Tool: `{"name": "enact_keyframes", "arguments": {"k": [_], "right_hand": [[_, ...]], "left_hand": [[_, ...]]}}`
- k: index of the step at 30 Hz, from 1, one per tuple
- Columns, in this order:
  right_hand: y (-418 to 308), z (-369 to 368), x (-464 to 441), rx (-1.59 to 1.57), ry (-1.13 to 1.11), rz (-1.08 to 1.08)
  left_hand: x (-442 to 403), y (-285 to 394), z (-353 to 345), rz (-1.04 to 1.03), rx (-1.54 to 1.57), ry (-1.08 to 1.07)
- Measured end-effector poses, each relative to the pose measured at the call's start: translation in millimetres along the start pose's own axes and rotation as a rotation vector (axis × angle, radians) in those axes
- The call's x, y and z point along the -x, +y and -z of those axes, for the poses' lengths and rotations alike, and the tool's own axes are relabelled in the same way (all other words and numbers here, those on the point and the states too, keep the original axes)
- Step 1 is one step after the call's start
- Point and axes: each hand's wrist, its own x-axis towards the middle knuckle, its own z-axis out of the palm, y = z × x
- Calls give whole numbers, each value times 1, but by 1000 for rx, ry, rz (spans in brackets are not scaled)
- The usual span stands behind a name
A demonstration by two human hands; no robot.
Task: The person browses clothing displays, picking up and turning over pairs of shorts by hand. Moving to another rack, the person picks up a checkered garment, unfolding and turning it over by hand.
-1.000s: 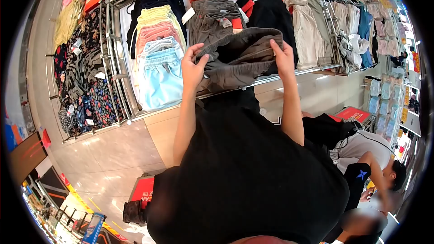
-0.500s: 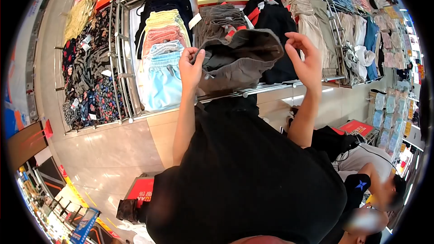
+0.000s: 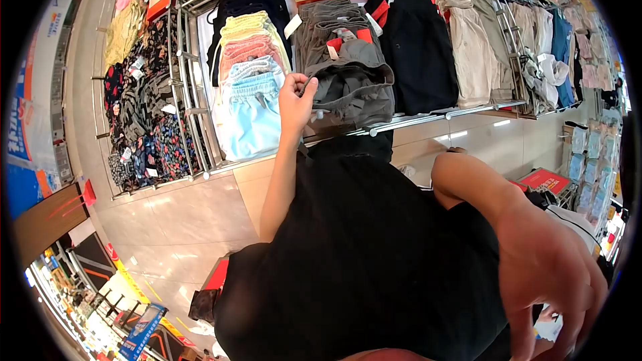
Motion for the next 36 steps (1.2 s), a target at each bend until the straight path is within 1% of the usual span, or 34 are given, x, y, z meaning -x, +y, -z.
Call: {"name": "enact_keyframes", "arguments": {"k": [1,2,3,4,6,7,9,10,12,13,15,16,18,19,22,24,27,31,33,34,35,36], "right_hand": [[19,-32,-10,327,195,316],[-1,-33,-10,517,134,301],[1,-31,-18,707,72,284],[8,-32,-18,710,71,282],[31,-34,-19,171,59,310],[27,-33,-17,172,60,309],[16,-29,-12,629,124,428],[12,-29,-11,630,124,427],[7,-28,-8,827,128,422],[5,-27,-7,829,130,422],[1,-25,-5,1024,150,405],[-5,-26,-3,1026,150,406],[-19,-30,-1,907,176,150],[-20,-30,-1,909,176,150],[-21,-30,-2,791,143,54],[-21,-30,-2,710,121,-8],[-18,-24,-1,692,110,3],[-5,-6,12,623,35,15],[8,17,34,617,-87,22],[20,34,52,646,-177,-14],[29,45,72,700,-231,-126],[34,23,67,873,44,-786]], "left_hand": [[0,-1,0,1,1,-1],[0,-4,0,-9,3,-1],[0,-4,-1,-19,4,-2],[1,-4,-1,-17,5,-4],[3,-3,0,-1,12,-12],[4,-2,0,0,12,-13],[6,0,0,38,31,-17],[6,0,0,39,31,-19],[6,-1,0,50,62,-13],[6,-2,0,51,60,-15],[5,-2,1,30,59,-22],[5,-2,1,29,58,-25],[5,-2,-1,16,51,-15],[5,-1,-1,16,51,-17],[5,-2,-1,48,71,-18],[4,-5,-2,3,72,-15],[5,-3,-1,35,84,-11],[5,-2,-1,11,44,10],[5,-3,-1,16,112,38],[3,-1,-2,-22,89,50],[4,1,-3,-63,68,67],[5,7,-3,-62,67,68]]}}
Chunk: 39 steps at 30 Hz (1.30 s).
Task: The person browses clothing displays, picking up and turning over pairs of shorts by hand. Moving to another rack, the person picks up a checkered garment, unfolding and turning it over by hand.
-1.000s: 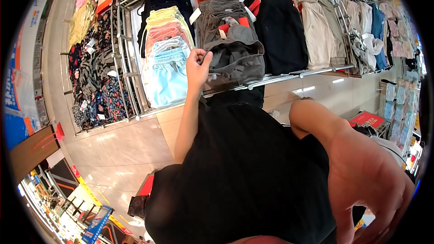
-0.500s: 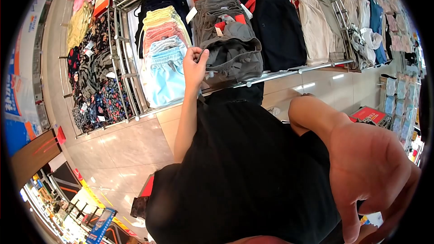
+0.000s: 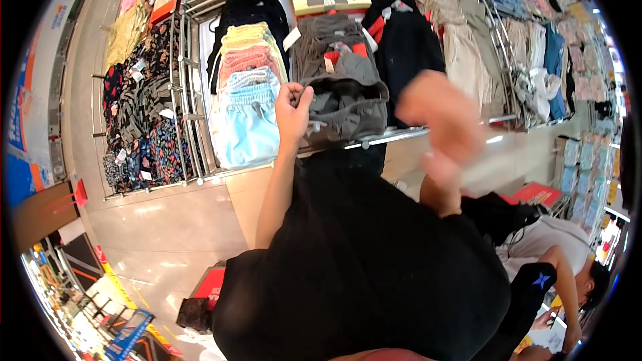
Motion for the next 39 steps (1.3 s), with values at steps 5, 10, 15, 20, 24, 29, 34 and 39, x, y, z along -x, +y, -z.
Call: {"name": "enact_keyframes", "arguments": {"k": [5,10,15,20,24,29,34,39], "right_hand": [[147,-36,70,591,-470,-145],[163,-42,84,321,-609,-421],[150,-9,51,258,-338,-568],[130,3,9,-80,-178,-558],[124,4,-9,-245,-56,-501],[103,0,-29,-436,-62,-349],[85,10,-49,-526,-101,-112],[71,32,-57,-458,-122,17]], "left_hand": [[3,27,-14,-88,153,41],[13,48,-17,-37,349,26],[3,44,-8,-88,403,219],[-2,40,1,26,313,39],[-5,40,5,10,56,-148],[-7,39,11,-218,-348,-283],[-9,6,16,-312,-541,-247],[-13,17,24,-373,-467,-191]]}}
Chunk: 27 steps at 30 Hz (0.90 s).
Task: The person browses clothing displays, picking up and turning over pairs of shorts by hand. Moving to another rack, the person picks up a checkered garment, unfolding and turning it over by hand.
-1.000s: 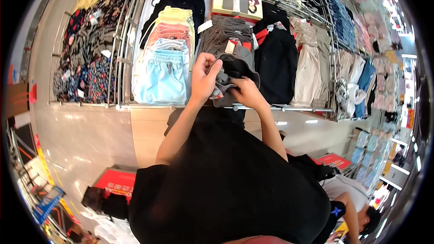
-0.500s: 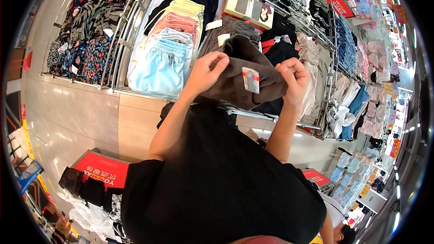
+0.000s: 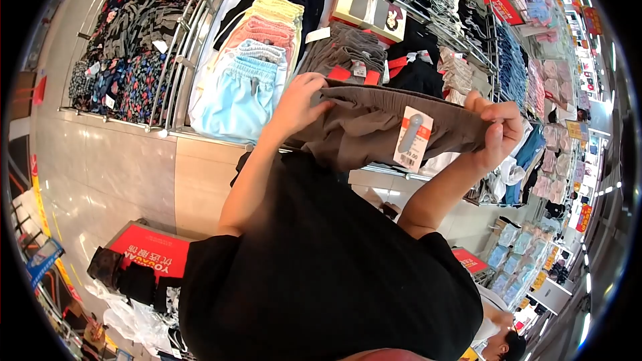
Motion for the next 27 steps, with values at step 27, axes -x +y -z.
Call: {"name": "enact_keyframes", "arguments": {"k": [27], "right_hand": [[-9,6,28,777,186,86]], "left_hand": [[-20,30,41,-70,83,425]]}}
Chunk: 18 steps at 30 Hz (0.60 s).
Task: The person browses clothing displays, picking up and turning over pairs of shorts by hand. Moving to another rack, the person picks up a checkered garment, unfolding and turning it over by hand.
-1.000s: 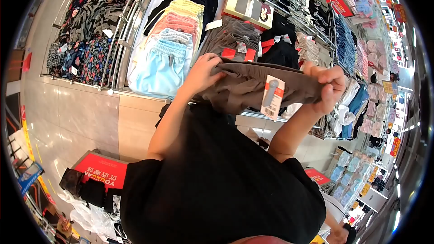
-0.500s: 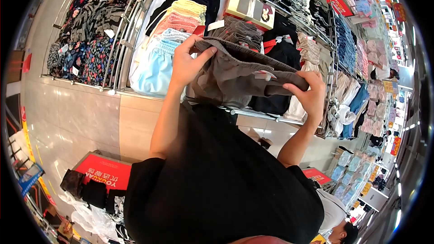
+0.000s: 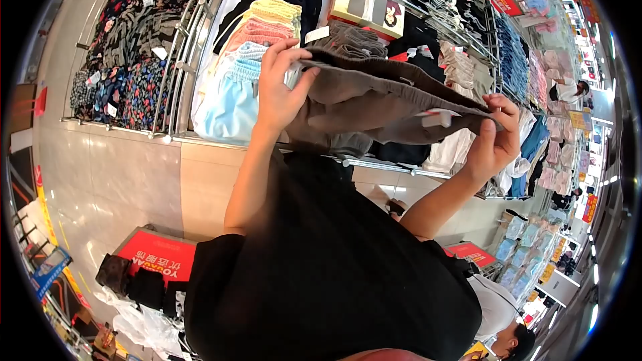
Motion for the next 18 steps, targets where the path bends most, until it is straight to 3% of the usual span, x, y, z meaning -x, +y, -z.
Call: {"name": "enact_keyframes", "arguments": {"k": [2,7,9,11,13,14,16,18], "right_hand": [[-3,-7,-6,-273,56,-15],[-8,-14,-24,-440,64,72],[-14,-17,-33,-461,20,163],[-24,-19,-44,-458,1,189],[-32,-17,-54,-408,-93,259],[-35,-21,-60,-435,-76,309],[-42,-29,-65,-331,-1,318],[-45,-41,-65,-130,166,309]], "left_hand": [[1,-1,-2,38,37,89],[14,-25,-4,112,-41,99],[33,-57,-10,258,-43,-261],[64,-87,-25,287,-246,-647],[93,-96,-34,174,-98,-983],[101,-95,-40,172,-96,-984],[109,-82,-55,502,450,-1186],[102,-76,-61,526,681,-1243]]}}
